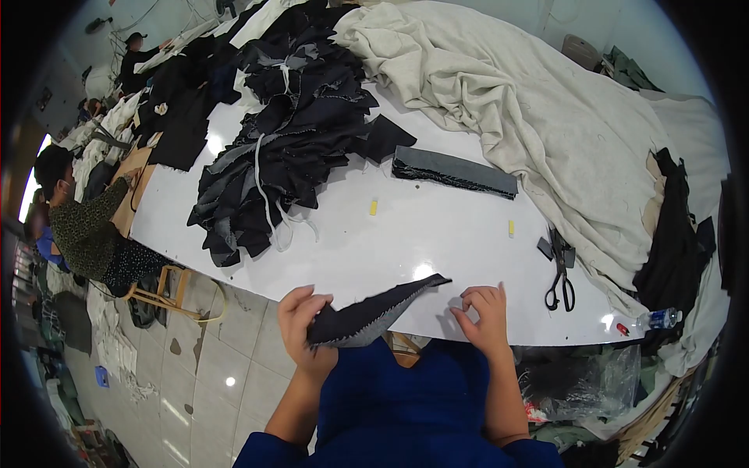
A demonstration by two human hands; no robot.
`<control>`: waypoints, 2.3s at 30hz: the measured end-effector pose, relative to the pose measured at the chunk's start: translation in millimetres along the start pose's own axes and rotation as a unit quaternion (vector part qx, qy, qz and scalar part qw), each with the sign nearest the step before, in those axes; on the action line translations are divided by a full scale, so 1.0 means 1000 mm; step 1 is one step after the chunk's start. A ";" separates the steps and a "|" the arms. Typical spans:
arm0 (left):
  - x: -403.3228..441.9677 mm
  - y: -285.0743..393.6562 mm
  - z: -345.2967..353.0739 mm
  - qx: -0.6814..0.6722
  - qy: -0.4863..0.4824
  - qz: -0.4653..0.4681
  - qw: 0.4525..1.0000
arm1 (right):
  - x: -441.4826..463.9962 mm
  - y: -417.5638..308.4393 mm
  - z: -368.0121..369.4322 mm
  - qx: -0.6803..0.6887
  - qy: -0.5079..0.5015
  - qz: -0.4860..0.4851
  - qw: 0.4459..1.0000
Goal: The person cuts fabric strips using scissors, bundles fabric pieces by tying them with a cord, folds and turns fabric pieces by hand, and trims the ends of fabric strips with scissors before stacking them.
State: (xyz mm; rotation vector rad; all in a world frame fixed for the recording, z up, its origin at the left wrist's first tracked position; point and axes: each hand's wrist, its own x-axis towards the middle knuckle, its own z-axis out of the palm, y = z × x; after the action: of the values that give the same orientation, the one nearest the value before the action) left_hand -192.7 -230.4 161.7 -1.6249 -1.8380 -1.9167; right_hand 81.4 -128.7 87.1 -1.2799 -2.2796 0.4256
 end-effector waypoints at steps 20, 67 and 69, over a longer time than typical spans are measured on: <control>-0.038 -0.014 0.000 -0.356 -0.442 -0.365 0.738 | 0.027 0.008 -0.001 0.361 -0.135 0.088 0.919; -0.022 0.044 0.043 -0.543 -0.156 -0.528 0.633 | 0.004 -0.073 -0.002 0.322 0.001 0.009 0.947; -0.017 0.047 0.045 -0.522 -0.150 -0.514 0.664 | 0.007 -0.077 -0.013 0.333 0.013 -0.020 0.943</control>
State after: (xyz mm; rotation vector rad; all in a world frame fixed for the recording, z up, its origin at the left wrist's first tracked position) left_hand -126.9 -221.5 173.0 -0.8834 -2.1112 -3.9948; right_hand 31.1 -161.6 137.8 -0.8744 -1.8752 1.0463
